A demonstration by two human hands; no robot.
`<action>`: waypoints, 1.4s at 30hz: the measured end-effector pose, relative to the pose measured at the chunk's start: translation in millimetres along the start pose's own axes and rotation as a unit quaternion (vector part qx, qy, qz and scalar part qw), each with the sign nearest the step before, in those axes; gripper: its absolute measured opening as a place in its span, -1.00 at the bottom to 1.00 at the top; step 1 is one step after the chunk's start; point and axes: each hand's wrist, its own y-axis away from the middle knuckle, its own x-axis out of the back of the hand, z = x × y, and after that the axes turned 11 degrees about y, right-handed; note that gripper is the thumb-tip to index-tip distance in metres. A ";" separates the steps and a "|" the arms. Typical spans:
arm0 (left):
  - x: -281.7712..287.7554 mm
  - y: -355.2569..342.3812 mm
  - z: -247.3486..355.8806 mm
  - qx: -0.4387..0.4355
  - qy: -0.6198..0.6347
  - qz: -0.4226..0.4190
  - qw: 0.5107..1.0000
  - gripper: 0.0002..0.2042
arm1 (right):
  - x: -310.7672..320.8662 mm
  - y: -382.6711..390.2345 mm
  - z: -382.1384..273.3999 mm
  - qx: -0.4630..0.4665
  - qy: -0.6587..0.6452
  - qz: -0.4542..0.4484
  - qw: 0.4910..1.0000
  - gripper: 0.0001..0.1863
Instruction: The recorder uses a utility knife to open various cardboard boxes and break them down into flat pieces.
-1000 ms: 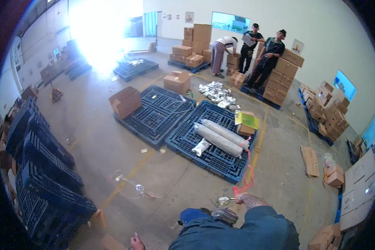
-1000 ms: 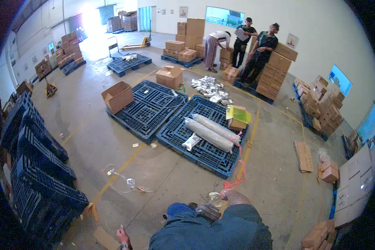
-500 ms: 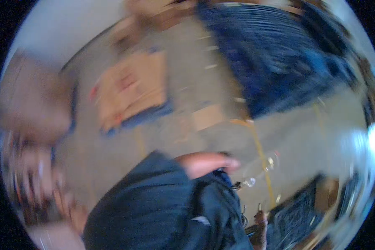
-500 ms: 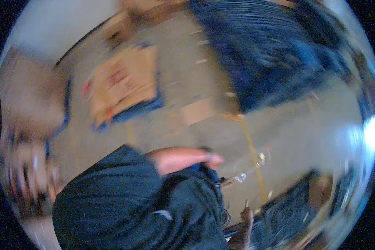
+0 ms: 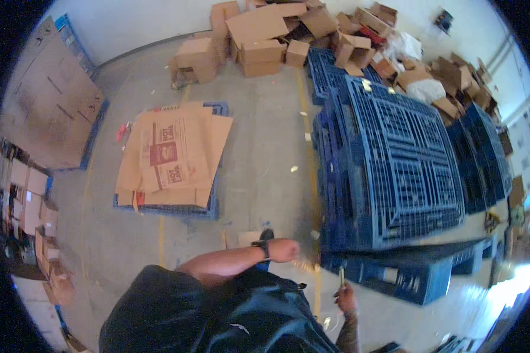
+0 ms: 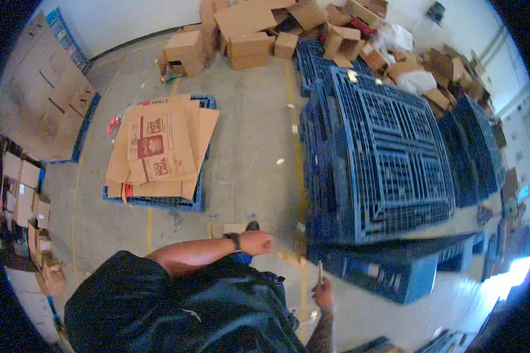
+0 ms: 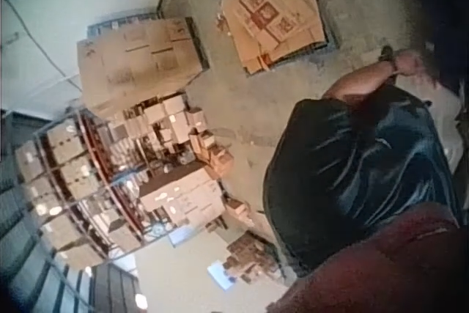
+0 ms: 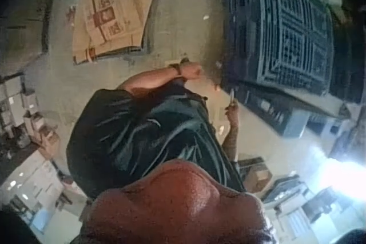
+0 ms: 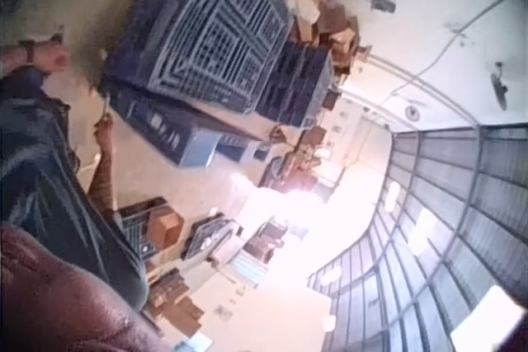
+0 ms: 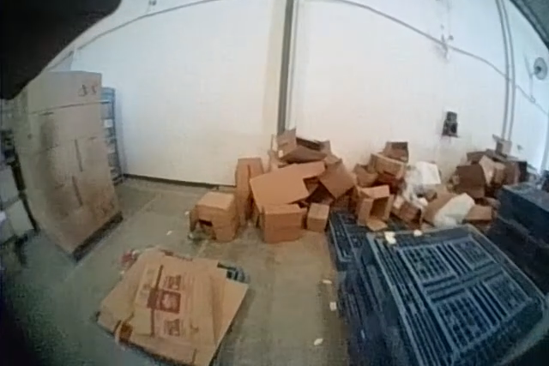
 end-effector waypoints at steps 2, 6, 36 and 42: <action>48.6 0.6 -36.2 0.050 0.022 0.027 0.998 -0.65 | 3.8 -27.1 -52.7 0.033 -0.016 0.002 0.999 -0.60; 178.6 -36.6 -40.1 0.027 0.047 0.067 0.996 -0.66 | 31.4 -116.9 -158.1 0.034 -0.021 0.001 0.999 -0.63; 390.5 -264.4 -390.1 0.441 0.433 0.678 0.398 -0.64 | -130.5 -749.2 -1054.3 0.649 0.700 -0.091 0.284 -0.65; 805.9 -100.9 -292.3 0.149 0.244 0.801 0.526 -0.59 | -283.8 -856.5 -1187.4 0.692 0.652 -0.167 0.260 -0.62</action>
